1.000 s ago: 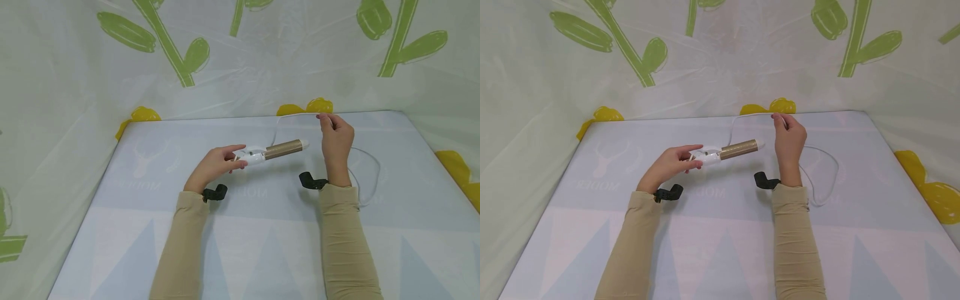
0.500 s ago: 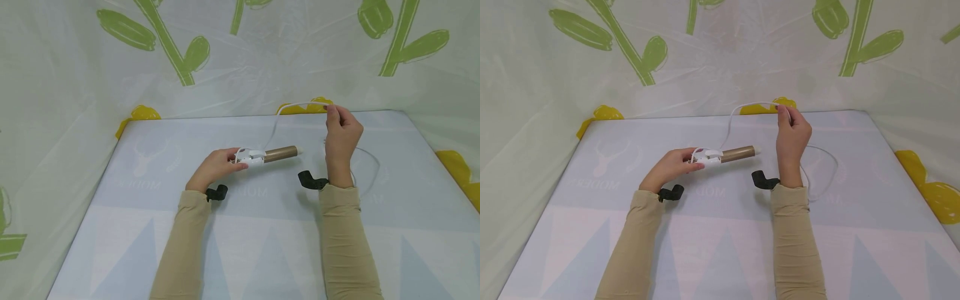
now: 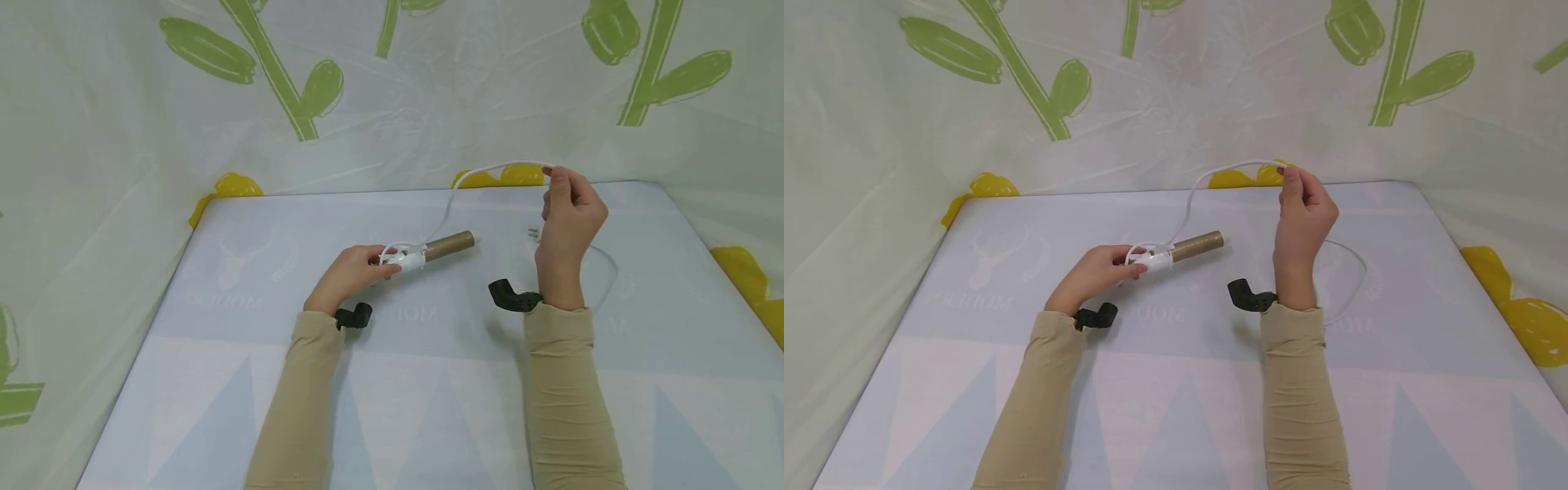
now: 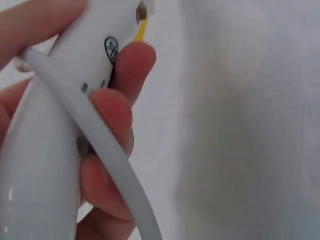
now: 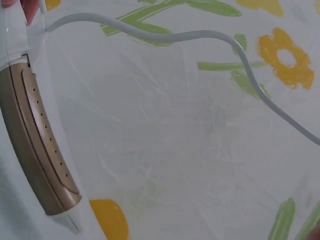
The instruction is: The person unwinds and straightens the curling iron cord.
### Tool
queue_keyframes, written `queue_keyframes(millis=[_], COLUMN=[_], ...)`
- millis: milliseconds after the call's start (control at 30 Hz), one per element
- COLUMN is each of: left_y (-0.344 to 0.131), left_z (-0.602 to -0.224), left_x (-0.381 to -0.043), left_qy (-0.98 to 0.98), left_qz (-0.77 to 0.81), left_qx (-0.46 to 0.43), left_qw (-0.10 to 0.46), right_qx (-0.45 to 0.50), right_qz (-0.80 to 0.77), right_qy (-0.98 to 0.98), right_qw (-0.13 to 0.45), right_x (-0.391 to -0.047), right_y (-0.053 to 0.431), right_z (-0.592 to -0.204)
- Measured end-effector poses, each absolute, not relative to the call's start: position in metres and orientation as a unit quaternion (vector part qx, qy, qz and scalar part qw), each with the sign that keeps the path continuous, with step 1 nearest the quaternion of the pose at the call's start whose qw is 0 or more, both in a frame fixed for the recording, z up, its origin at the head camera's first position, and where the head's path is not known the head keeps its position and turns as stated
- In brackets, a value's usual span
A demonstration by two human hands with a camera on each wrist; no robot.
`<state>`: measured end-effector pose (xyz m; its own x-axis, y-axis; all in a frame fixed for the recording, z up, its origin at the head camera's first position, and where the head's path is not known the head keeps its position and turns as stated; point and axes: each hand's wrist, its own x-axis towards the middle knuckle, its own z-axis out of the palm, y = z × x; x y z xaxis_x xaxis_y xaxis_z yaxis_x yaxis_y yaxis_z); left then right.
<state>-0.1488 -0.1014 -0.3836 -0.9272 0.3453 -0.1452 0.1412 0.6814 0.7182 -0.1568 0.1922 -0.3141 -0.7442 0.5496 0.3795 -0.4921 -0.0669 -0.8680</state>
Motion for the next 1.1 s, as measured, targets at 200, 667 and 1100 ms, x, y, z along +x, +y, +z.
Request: queue_keyframes(millis=[200,667,1100], left_y=[-0.108,-0.121,-0.148], left_z=[-0.383,-0.382,-0.375], left_x=[-0.152,-0.156,-0.152], left_qy=[0.9,0.822,0.726], left_qz=[0.411,0.559,0.683], left_qx=[0.077,-0.003,-0.078], left_qw=[0.122,0.109,0.035], right_qx=[-0.014,-0.008,-0.039], right_qz=[0.722,0.736,0.767], right_qy=[-0.582,-0.561,-0.558], right_qw=[0.374,0.38,0.314], right_x=[-0.155,-0.154,-0.163], right_y=[0.192,0.195,0.19], right_z=[-0.31,-0.305,-0.32])
